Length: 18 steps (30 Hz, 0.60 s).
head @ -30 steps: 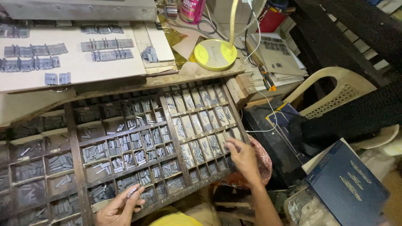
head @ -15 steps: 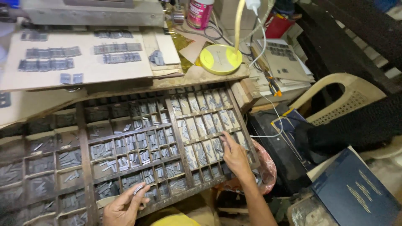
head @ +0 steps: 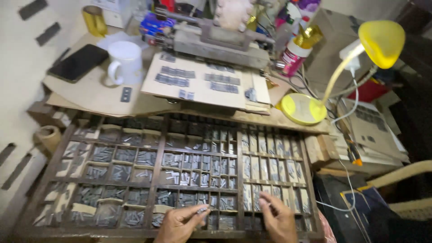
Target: Sorting and organizing individual metal type characters into a wooden type case in preparation for letterpress printing.
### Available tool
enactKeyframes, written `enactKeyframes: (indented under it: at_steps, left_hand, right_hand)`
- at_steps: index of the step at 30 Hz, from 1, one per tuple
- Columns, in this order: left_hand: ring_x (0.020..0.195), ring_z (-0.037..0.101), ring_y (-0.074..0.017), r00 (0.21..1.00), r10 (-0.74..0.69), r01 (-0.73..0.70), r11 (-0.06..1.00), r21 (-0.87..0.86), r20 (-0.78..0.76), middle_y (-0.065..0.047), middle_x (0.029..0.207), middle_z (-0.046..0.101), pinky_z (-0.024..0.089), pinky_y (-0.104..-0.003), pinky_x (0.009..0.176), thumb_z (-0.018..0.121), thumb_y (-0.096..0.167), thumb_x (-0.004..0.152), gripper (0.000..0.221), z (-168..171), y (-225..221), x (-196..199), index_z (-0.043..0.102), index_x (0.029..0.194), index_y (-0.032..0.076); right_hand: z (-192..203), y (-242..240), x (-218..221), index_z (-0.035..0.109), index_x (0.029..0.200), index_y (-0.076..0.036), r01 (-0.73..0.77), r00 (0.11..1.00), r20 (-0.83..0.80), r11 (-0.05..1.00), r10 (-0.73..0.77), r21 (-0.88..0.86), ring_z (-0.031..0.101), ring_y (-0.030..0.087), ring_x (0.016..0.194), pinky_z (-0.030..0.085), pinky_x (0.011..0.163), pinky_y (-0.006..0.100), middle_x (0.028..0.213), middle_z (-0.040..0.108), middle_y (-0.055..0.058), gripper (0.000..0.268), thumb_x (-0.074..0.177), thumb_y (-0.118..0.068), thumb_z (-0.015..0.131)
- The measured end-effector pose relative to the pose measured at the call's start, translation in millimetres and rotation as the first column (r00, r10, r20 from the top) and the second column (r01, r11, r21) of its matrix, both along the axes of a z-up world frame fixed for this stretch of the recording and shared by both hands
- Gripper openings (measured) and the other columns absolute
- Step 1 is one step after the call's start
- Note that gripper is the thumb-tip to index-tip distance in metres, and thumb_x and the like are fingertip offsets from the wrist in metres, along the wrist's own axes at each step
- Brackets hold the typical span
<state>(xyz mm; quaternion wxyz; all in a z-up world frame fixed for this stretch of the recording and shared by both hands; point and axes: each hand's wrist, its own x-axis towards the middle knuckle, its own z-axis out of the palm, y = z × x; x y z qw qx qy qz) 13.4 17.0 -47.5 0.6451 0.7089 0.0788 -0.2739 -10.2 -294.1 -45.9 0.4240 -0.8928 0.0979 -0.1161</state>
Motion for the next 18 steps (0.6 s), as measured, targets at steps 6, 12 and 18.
enactKeyframes:
  at_steps: [6,12,18]
  left_hand:
    - [0.077,0.083,-0.0094,0.634,-0.021,0.053,0.998,-0.017,0.773,-0.006,0.099,0.084,0.063,-0.022,0.072,0.076,0.023,0.091,0.024,11.2,-3.5,4.4,0.082,0.108,0.008]
    - [0.091,0.083,-0.0200,0.646,-0.080,0.148,0.989,-0.022,0.759,-0.014,0.116,0.077,0.069,-0.025,0.074,0.069,0.026,0.096,0.031,25.7,8.7,3.1,0.073,0.121,0.009]
    - [0.105,0.079,-0.0229,0.693,-0.081,0.128,0.992,-0.011,0.716,-0.013,0.117,0.076,0.067,-0.029,0.089,0.069,0.032,0.095,0.035,28.2,9.5,-0.5,0.074,0.120,0.008]
  right_hand:
    - [39.8,87.9,-0.6,0.081,0.102,-0.008,-0.421,0.881,0.223,0.907,0.417,-0.031,0.075,0.015,0.080,0.055,0.074,0.027,0.091,0.080,0.004,0.016,0.091,-0.015,0.072]
    - [45.1,111.8,0.5,0.074,0.118,-0.004,-0.529,0.841,0.241,0.829,0.485,0.179,0.065,0.010,0.066,0.057,0.053,0.020,0.096,0.075,0.009,0.027,0.094,-0.016,0.069]
    - [44.3,118.3,2.9,0.074,0.116,-0.004,-0.552,0.825,0.267,0.811,0.498,0.193,0.070,0.012,0.076,0.062,0.063,0.021,0.100,0.076,0.010,0.025,0.093,-0.015,0.071]
